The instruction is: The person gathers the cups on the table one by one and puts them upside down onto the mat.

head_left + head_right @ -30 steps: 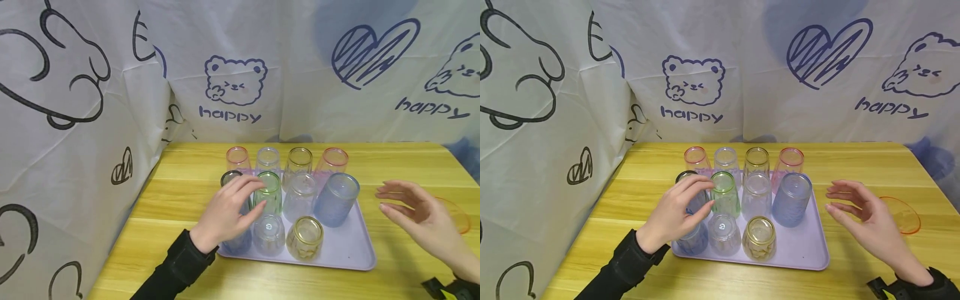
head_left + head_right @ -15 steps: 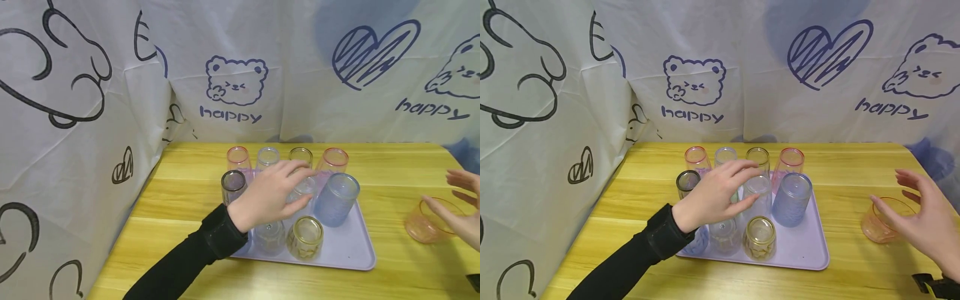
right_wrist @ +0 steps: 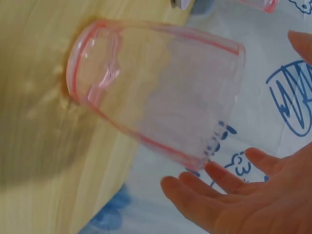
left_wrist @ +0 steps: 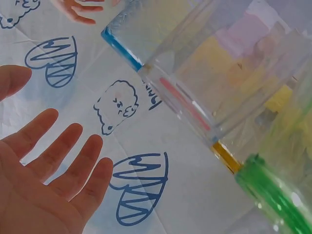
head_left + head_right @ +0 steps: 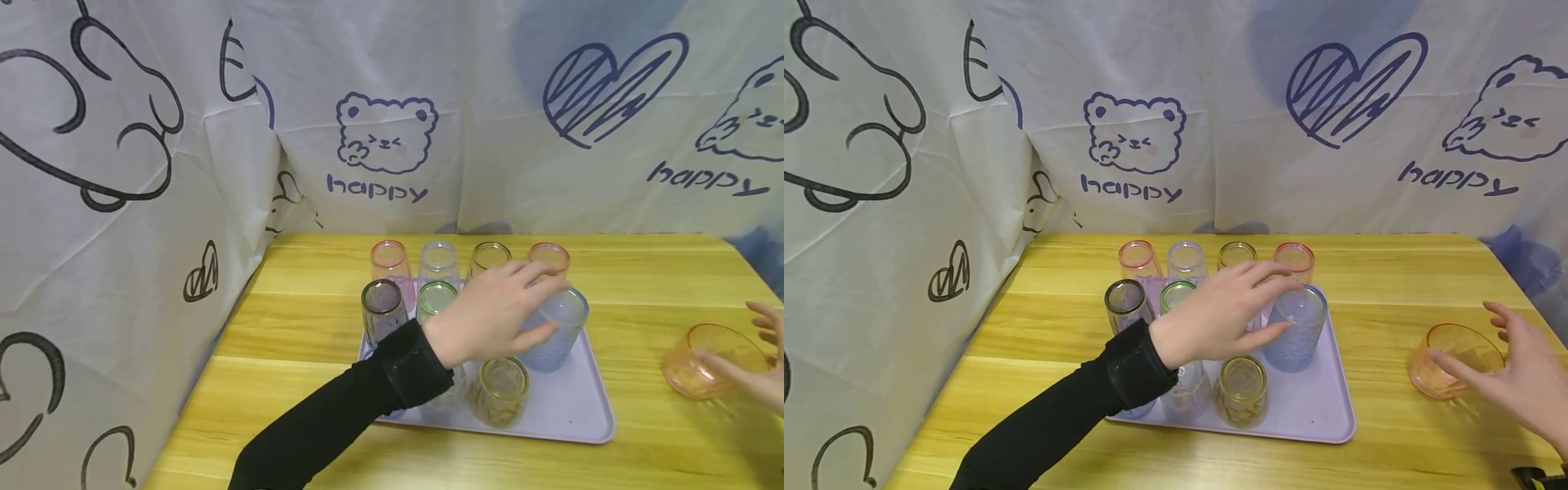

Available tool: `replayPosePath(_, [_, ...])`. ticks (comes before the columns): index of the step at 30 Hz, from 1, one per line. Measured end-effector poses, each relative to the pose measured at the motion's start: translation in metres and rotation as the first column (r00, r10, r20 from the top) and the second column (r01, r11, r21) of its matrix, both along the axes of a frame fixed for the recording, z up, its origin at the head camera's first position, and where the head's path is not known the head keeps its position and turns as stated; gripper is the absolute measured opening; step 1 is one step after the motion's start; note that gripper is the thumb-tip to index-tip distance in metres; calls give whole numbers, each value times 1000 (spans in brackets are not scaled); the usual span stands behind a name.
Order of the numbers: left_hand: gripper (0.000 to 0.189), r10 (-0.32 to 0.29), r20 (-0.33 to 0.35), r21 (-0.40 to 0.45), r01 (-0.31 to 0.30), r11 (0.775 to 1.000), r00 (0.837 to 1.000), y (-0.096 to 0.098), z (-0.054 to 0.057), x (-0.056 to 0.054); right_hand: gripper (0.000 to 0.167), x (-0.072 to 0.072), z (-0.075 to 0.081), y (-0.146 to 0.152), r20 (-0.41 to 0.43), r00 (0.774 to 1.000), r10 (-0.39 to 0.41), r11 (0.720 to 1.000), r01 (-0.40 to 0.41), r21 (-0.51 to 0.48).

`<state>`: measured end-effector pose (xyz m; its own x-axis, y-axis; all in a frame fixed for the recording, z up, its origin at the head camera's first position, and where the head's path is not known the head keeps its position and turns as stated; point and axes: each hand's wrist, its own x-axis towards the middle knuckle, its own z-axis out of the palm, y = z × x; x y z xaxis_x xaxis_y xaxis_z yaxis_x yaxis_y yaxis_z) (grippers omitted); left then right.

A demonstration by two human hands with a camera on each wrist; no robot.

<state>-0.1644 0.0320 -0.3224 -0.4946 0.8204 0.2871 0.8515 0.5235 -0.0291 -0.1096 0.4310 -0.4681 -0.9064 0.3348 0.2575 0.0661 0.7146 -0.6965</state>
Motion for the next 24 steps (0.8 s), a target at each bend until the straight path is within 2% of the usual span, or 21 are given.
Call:
replayPosePath(2, [53,6,7,-14,-6,1000,1000,3,-1,0,106,-2,-6,2,27,998,50,998,-51,27])
replayPosePath(3, [53,9,9,-24,-9,1000,1000,4,-2,-1,106,-1,-4,-2,31,998,59,997,-60,47])
replayPosePath(7, [53,13,14,-46,-13,999,1000,8,-4,-1,110,3,22,-28,39,991,127,983,-131,131])
replayPosePath(11, [51,19,5,-66,-19,998,1000,11,-6,-1,114,1,36,-47,89,986,143,966,-159,204])
replayPosePath(14, [51,26,5,-80,-26,996,1000,15,-7,-2,120,-3,37,-52,129,977,168,959,-193,210])
replayPosePath(20, [51,37,8,-117,-36,992,999,23,-9,-2,125,-9,34,-51,110,974,199,943,-221,249])
replayPosePath(24, [51,33,0,-151,-33,988,999,26,-10,-1,128,-13,34,-50,148,969,199,934,-234,270])
